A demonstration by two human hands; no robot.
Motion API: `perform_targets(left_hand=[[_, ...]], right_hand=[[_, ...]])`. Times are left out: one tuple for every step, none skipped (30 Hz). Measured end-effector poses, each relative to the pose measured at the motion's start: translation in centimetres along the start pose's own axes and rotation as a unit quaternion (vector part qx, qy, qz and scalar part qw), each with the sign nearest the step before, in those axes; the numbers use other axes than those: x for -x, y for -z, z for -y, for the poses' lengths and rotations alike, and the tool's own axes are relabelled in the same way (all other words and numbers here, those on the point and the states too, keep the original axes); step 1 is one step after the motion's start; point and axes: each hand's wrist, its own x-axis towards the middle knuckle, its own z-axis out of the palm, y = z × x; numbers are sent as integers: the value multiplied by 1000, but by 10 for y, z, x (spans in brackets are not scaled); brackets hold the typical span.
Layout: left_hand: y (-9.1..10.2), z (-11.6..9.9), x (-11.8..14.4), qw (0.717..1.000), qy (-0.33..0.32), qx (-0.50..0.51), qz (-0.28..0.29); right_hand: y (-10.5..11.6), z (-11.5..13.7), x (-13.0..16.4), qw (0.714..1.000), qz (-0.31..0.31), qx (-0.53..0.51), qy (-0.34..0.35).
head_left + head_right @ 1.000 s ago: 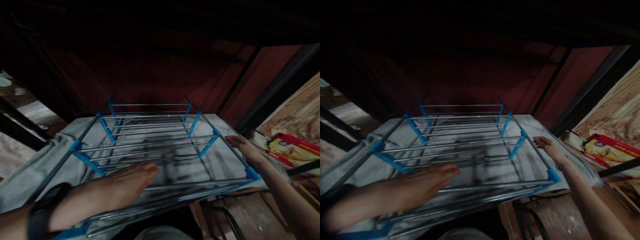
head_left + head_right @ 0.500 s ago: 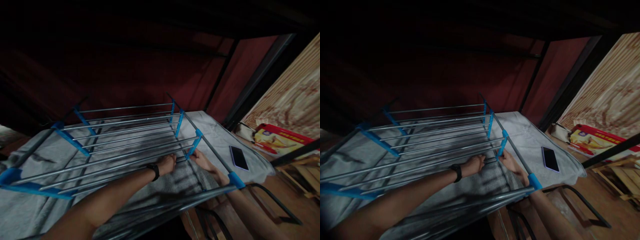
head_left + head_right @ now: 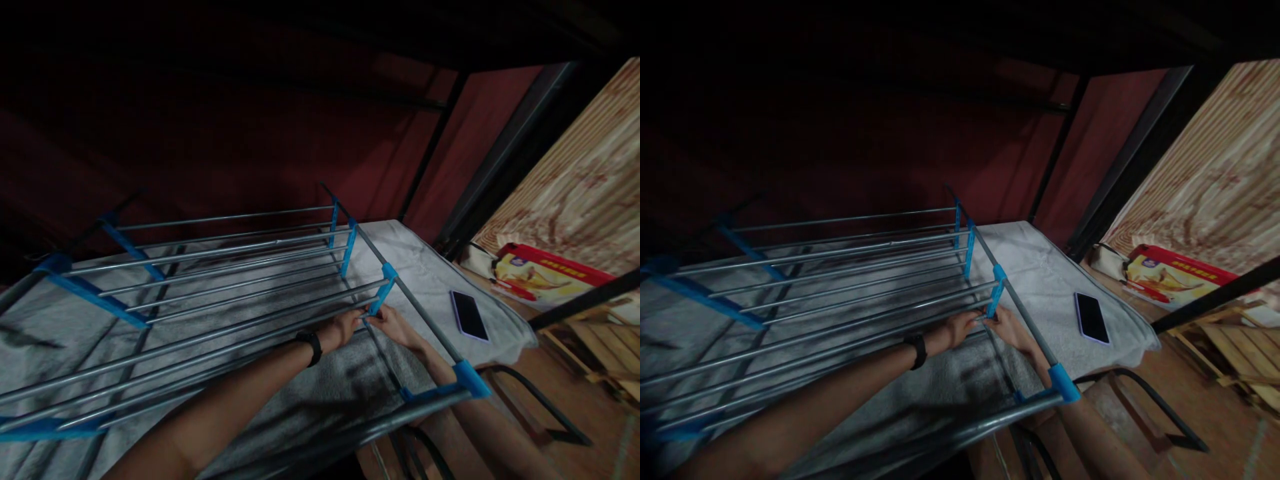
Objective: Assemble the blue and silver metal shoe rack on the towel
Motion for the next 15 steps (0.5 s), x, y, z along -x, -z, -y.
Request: perform_targets(left_hand=[[0, 0, 1, 1000, -6, 5, -5], [-1, 0, 1, 1000, -12, 10, -9], [-2, 0, 2, 1000, -19, 17, -14], [-2, -1, 1, 999, -26, 23, -21], [-2, -1, 1, 999, -34, 31, -28], [-1, -3, 1, 998, -43, 39, -33], [-1, -4, 0, 997, -52, 48, -37], [0, -5, 0, 996, -60, 58, -39], [1, -7, 0, 995, -66, 66, -40], [3, -9, 0, 994, -71, 71, -39], [4, -10, 0, 994, -72, 72, -38], [6, -12, 0, 994, -71, 69, -38], [9, -15, 1, 995, -68, 63, -36], [11, -17, 1, 996, -65, 55, -30], [14, -19, 2, 997, -62, 48, -21]], right_hand=[[0, 1, 0, 1000, -4, 5, 3], [0, 2, -1, 1000, -9, 8, 5], [0, 2, -1, 1000, -12, 10, 6], [0, 2, -2, 1000, -12, 12, 6], [0, 1, -2, 1000, -12, 14, 6], [0, 0, -2, 1000, -12, 17, 5], [-1, -1, -3, 1000, -13, 19, 4], [-1, -1, -3, 1000, -14, 22, 2], [-2, -2, -3, 1000, -16, 24, -1], [-3, -3, -4, 999, -18, 27, -4], [-4, -4, -4, 999, -20, 29, -6], [-5, -5, -4, 999, -21, 30, -8], [-6, -6, -4, 999, -24, 31, -9], [-7, -6, -4, 999, -25, 31, -10], [-8, -7, -4, 999, -27, 30, -13]])
